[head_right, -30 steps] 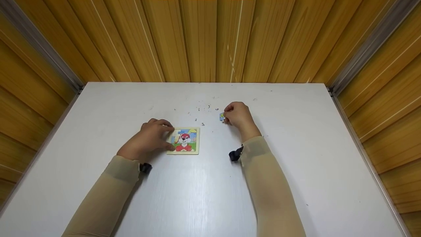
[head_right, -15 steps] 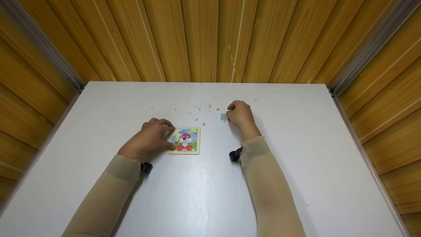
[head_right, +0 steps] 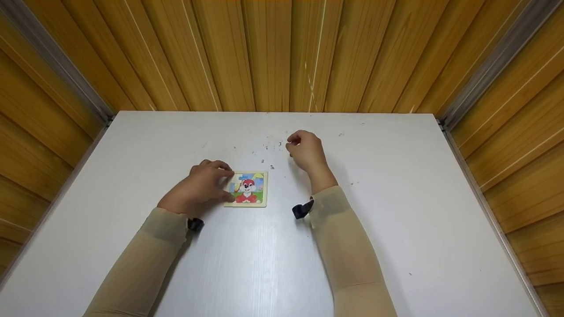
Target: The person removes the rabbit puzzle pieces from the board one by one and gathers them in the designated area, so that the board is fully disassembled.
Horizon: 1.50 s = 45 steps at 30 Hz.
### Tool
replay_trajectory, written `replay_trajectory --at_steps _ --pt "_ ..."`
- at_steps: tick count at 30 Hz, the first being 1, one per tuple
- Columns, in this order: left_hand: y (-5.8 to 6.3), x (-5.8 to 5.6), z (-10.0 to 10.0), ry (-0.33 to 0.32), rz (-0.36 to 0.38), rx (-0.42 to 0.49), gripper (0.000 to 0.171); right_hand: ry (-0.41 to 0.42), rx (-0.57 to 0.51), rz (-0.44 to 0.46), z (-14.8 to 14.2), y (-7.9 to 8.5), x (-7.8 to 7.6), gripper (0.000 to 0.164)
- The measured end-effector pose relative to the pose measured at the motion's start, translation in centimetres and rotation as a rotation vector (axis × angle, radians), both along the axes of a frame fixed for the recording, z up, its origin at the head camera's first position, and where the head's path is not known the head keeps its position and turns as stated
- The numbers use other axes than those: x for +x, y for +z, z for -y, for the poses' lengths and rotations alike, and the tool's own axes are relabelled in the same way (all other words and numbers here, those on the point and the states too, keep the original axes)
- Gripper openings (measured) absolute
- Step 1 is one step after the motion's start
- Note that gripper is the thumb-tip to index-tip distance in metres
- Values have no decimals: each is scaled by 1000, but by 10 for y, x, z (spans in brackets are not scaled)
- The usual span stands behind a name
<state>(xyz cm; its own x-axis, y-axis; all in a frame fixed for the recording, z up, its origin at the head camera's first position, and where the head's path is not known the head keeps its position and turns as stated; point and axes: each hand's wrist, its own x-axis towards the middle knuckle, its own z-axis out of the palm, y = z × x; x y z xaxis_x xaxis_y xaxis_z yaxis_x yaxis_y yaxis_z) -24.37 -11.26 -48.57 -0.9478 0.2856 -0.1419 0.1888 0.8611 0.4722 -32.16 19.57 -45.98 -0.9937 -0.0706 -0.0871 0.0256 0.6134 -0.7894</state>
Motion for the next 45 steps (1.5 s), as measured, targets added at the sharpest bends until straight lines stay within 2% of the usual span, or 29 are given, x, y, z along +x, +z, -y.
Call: replay_trajectory --at_steps 4,9,20,25,35,45 --pt "-1 -1 -1 -6 13 -5 68 14 -98 16 17 2 8 26" --pt "-2 -3 0 -20 17 -16 66 56 -167 27 39 -2 17 29" --pt "-7 -2 9 -51 3 -75 65 215 -248 82 72 -29 27 31" --pt "-8 -3 10 -83 -9 -88 64 313 -184 84 79 -37 29 31" --pt "-6 -3 12 -107 -24 -86 62 371 -148 153 81 -40 32 29" --pt "-6 -1 13 -119 -30 -86 64 495 63 61 83 -41 37 30"
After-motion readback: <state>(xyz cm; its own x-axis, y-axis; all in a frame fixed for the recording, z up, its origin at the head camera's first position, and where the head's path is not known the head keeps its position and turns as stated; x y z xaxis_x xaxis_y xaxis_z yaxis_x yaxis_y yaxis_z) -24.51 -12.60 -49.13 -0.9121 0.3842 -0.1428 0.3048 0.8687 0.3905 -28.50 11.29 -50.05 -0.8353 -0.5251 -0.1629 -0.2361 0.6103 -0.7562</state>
